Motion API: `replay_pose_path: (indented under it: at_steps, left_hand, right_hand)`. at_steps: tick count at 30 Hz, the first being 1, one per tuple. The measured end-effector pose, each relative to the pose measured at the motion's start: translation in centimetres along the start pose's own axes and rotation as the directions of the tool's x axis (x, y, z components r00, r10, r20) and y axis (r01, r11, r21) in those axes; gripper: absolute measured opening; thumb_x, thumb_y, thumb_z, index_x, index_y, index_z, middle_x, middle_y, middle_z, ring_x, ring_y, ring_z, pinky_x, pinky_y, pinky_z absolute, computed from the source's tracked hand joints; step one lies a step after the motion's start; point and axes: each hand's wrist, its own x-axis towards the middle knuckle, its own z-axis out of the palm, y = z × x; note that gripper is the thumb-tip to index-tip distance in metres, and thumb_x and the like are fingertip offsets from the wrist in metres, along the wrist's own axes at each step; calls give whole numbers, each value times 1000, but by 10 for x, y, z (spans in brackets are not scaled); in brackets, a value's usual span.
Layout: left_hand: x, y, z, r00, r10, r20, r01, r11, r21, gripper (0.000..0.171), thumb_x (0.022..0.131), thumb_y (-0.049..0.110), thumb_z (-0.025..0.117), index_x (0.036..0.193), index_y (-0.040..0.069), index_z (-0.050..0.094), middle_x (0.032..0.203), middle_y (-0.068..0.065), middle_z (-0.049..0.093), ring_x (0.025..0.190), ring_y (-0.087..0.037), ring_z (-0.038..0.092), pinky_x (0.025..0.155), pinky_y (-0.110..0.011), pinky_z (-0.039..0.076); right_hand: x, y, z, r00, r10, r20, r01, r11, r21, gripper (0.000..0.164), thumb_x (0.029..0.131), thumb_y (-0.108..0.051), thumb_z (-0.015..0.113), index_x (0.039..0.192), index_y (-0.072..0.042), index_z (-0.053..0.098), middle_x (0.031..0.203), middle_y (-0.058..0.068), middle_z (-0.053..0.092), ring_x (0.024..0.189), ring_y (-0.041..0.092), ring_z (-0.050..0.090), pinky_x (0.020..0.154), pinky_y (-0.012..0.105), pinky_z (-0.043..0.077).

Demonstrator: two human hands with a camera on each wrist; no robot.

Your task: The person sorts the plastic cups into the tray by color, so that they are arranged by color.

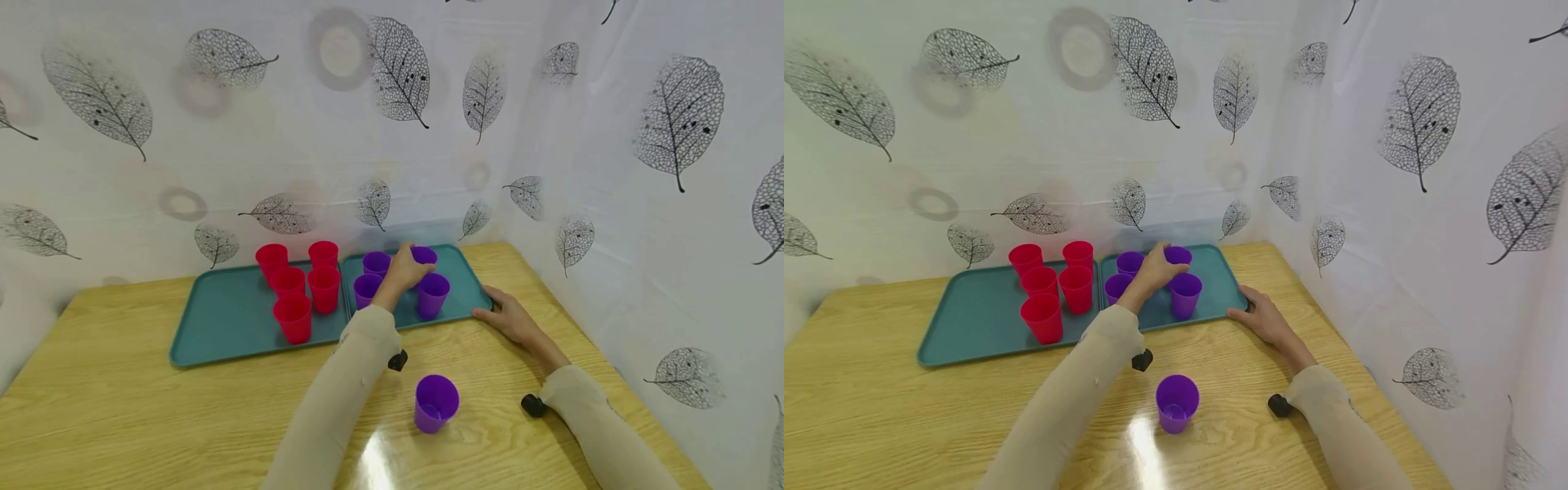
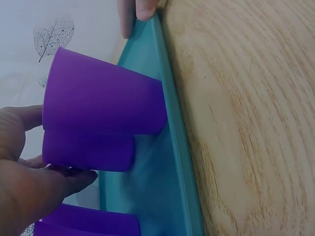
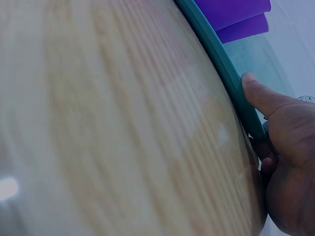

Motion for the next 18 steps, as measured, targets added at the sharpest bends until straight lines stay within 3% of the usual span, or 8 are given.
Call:
replay_pose_path:
  at_steps: [9, 18]
  left_hand:
    - [-3, 6, -3, 999, 27, -28, -28, 999, -25, 76, 98, 27, 70, 159, 1, 32, 160, -21, 40, 146, -38, 40, 119, -47, 37]
    - [-8, 27, -12, 986, 160, -36, -162, 986, -42, 73, 102, 28, 65, 162, 6, 29, 164, -17, 35, 147, -35, 39, 117, -50, 39]
  right_hand:
    - [1, 1, 0, 1000, 4, 2, -4, 1000, -2, 77, 101, -29, 70, 158, 7, 32, 160, 33, 31, 150, 49, 25, 122, 62, 20]
    - [0, -2, 0, 1000, -4, 6, 4, 1000, 0, 78, 101, -30, 70, 158, 7, 31, 161, 33, 31, 149, 50, 26, 122, 63, 22]
